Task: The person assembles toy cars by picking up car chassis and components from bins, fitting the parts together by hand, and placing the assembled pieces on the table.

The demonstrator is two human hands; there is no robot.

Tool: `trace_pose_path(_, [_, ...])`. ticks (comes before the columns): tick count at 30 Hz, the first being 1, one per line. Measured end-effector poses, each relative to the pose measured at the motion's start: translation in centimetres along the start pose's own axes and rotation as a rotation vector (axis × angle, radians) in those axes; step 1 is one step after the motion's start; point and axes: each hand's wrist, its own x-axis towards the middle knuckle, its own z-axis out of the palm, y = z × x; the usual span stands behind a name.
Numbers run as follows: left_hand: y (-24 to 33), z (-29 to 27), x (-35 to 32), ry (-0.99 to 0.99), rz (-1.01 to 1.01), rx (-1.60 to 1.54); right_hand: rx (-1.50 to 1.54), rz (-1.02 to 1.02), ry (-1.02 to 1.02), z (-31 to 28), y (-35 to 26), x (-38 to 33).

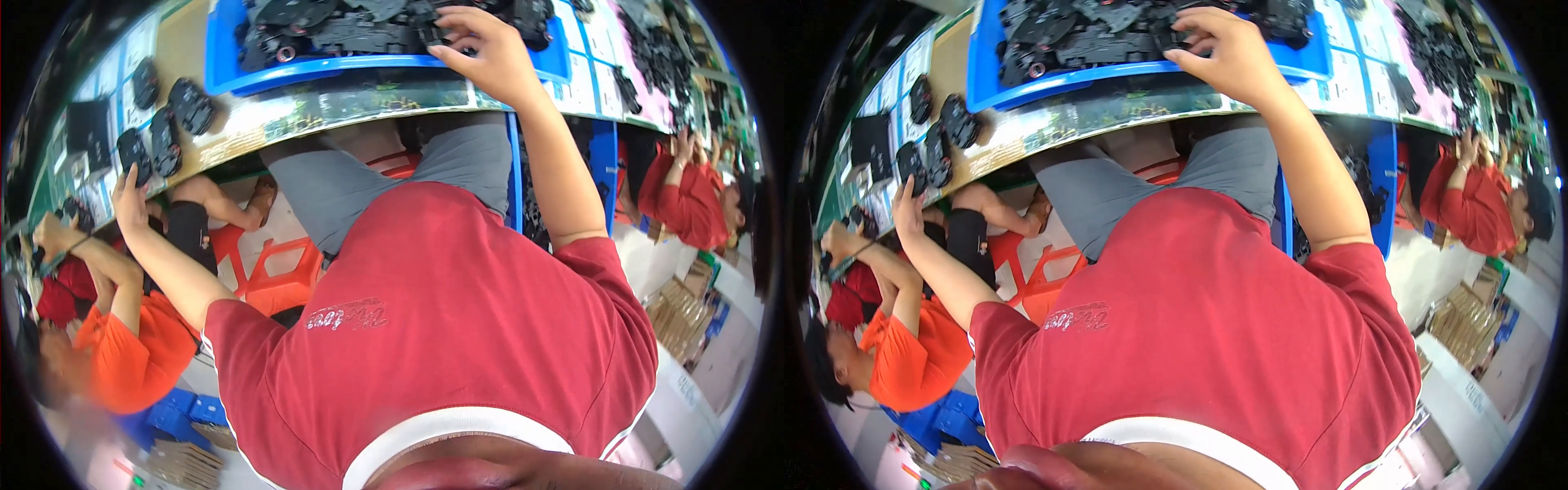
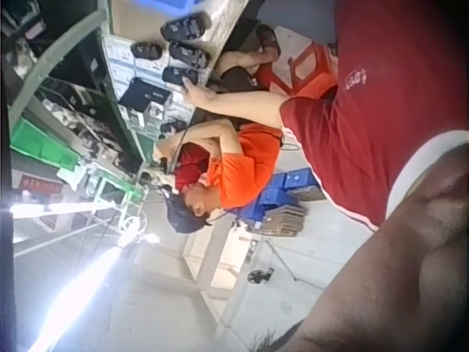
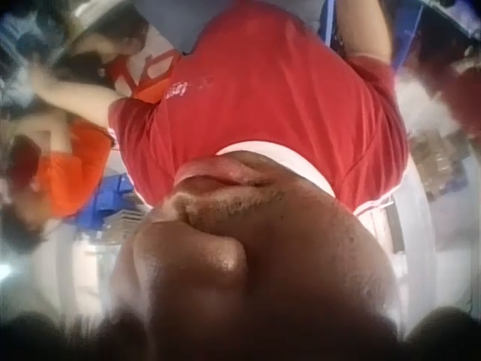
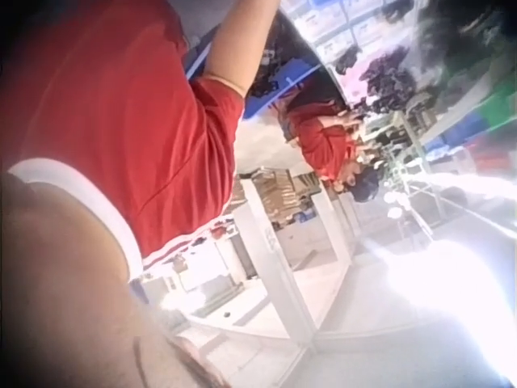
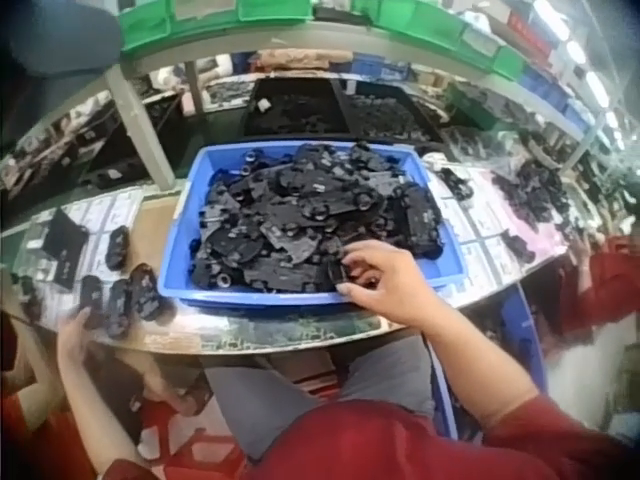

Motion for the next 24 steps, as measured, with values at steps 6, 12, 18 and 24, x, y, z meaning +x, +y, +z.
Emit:
trace_pose_path(6, [-1.8,0.5,2.0,-0.049,-0.024,-0.038,0.222,0.106,-0.004,-2.8,-1.5,-0.3])
trace_pose_path(12, [-1.0,3.1,-1.2,0.468,0.25,0.584,0.574,0.281,0.096,-7.5,2.5,-3.9])
trace_pose_path(18, [1.6,8.4,-9.0,0.524,0.445,0.595,0.064,0.376,0.1,-8.8,4.0,-5.5])
trace_pose_path(24, [2.9,11.3,-11.4,0.53,0.47,0.471,-0.141,0.344,-0.002,-9.0,4.0,-4.1])
